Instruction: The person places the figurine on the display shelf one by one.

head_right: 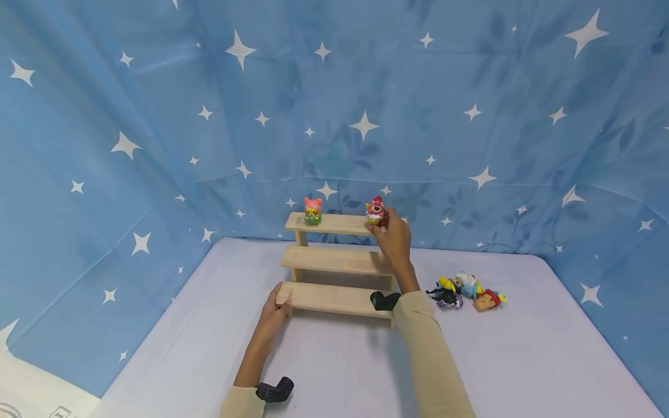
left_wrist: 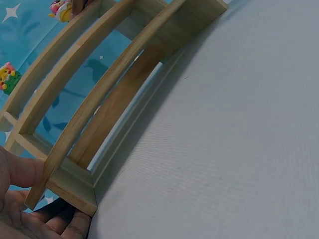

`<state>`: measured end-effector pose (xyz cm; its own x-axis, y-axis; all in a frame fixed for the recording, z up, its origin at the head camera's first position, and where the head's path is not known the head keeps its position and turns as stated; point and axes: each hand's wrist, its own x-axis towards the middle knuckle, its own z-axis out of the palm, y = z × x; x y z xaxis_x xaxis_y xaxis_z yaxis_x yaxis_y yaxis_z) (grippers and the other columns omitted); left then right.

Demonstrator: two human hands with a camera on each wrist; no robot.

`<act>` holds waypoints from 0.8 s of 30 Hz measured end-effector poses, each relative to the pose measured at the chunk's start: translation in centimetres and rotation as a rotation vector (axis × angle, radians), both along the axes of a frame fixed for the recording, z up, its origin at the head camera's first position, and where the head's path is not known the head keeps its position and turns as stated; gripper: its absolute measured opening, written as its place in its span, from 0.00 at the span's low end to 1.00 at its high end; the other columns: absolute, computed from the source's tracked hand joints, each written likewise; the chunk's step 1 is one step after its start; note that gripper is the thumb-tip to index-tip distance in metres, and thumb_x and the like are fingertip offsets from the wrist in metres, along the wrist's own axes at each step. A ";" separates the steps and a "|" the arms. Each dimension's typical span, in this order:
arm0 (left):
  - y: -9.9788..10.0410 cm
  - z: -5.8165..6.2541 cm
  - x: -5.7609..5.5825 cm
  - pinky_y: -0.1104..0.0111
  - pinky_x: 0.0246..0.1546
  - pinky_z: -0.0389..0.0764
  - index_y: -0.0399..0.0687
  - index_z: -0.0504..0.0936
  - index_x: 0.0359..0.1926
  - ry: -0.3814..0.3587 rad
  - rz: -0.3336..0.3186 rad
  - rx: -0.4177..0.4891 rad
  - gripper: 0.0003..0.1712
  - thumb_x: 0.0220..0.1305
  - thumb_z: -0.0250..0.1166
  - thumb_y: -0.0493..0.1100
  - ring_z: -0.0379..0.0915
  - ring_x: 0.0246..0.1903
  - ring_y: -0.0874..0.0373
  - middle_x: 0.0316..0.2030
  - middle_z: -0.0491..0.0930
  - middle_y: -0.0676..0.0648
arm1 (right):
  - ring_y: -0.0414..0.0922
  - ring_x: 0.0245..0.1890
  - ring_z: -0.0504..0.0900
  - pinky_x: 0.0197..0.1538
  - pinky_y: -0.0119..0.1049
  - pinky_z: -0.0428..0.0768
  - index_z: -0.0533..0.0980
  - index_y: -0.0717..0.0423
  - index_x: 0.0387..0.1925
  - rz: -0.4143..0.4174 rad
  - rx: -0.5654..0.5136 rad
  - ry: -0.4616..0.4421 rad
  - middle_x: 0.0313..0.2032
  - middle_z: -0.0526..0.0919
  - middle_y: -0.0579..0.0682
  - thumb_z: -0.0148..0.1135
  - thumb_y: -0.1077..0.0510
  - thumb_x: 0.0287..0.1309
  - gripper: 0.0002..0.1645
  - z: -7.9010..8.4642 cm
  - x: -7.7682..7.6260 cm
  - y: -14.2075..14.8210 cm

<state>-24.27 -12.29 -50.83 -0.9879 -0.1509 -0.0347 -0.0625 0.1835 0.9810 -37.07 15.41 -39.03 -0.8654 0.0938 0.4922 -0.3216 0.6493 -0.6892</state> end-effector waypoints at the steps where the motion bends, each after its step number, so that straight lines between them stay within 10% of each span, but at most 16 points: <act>1: 0.0 0.0 0.0 0.39 0.71 0.49 0.45 0.51 0.76 -0.001 0.000 -0.002 0.35 0.73 0.51 0.42 0.41 0.75 0.36 0.75 0.51 0.35 | 0.60 0.45 0.83 0.54 0.55 0.77 0.70 0.67 0.60 -0.007 0.004 -0.009 0.45 0.84 0.65 0.71 0.57 0.55 0.34 0.1 0.0 0.0; 24: 0.0 0.0 0.0 0.39 0.72 0.47 0.42 0.50 0.76 0.019 -0.015 0.025 0.35 0.73 0.51 0.38 0.40 0.75 0.35 0.75 0.49 0.33 | 0.59 0.46 0.83 0.55 0.57 0.75 0.71 0.65 0.61 -0.050 0.002 -0.019 0.46 0.84 0.64 0.71 0.54 0.56 0.34 0.0 0.0 -0.2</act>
